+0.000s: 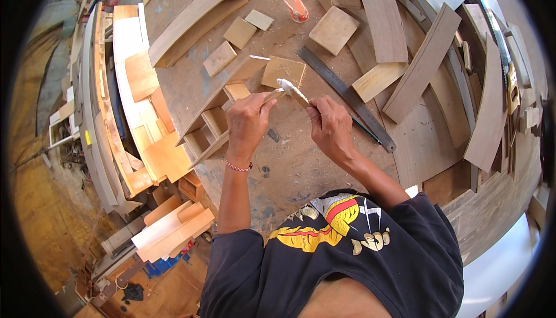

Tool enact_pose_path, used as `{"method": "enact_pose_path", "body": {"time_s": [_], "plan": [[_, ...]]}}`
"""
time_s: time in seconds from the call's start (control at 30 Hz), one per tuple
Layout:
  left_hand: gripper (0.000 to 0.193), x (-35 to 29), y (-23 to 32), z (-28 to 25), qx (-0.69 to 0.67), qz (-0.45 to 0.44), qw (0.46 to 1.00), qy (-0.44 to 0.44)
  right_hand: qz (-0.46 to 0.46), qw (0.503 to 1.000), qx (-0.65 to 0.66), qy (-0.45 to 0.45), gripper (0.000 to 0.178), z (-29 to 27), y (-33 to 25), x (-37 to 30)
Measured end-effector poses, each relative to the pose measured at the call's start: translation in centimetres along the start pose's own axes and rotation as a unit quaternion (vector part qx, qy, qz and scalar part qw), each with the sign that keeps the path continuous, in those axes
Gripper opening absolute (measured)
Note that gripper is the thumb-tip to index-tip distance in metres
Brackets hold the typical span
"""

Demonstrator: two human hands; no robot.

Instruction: The person applies adhesive to a small wooden piece using a applicator and then attaches it to a larger wooden shelf structure. The person then fits additional wooden panels onto the assembly by hand.

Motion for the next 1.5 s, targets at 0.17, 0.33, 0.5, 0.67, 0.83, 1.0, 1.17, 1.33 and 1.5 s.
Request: {"method": "enact_pose_path", "body": {"time_s": [0.17,0.33,0.5,0.67,0.83,1.0,1.17,1.33,1.5], "plan": [[0.012,-0.2,-0.3,0.8,0.012,0.006,1.000,-0.005,-0.069,0.997,-0.033,0.008,0.011,-1.4,-2.6,0.6],[0.012,-0.1,0.1,0.7,0.004,0.014,1.000,0.018,-0.034,0.998,-0.015,0.041,0.009,-1.6,-1.8,0.9],[0.012,0.0,-0.1,0.9,0.013,0.008,1.000,0.008,0.025,0.999,-0.035,0.008,0.009,0.2,1.4,0.4],[0.013,0.1,-0.2,1.2,0.020,0.008,1.000,0.003,0.019,0.999,-0.031,-0.005,0.009,0.9,1.3,-0.1],[0.013,0.2,-0.5,1.7,0.025,0.000,1.000,-0.015,-0.040,0.999,-0.014,-0.001,0.009,-0.7,-1.5,0.7],[0.013,0.0,-0.4,1.4,0.011,0.004,1.000,0.003,0.041,0.998,0.043,0.021,0.008,-1.1,0.0,1.2],[0.013,0.1,-0.3,1.0,0.013,0.004,1.000,0.012,0.102,0.992,0.080,-0.007,0.008,-0.1,1.6,0.8],[0.014,0.1,-0.2,0.6,0.012,0.011,1.000,0.018,0.107,0.994,0.033,-0.020,0.010,1.2,2.7,0.2],[0.016,0.1,-0.1,0.3,0.000,-0.009,1.000,-0.005,0.109,0.994,-0.018,-0.009,0.012,1.0,4.0,0.2]]}}
Point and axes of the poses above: each hand's wrist, its own x-axis towards the middle knuckle, its own z-axis out of the palm, y = z × x, the point moved 5 cm from there along x, towards the middle knuckle, and after that the axes turned 4 degrees about x, right-handed, at the moved point
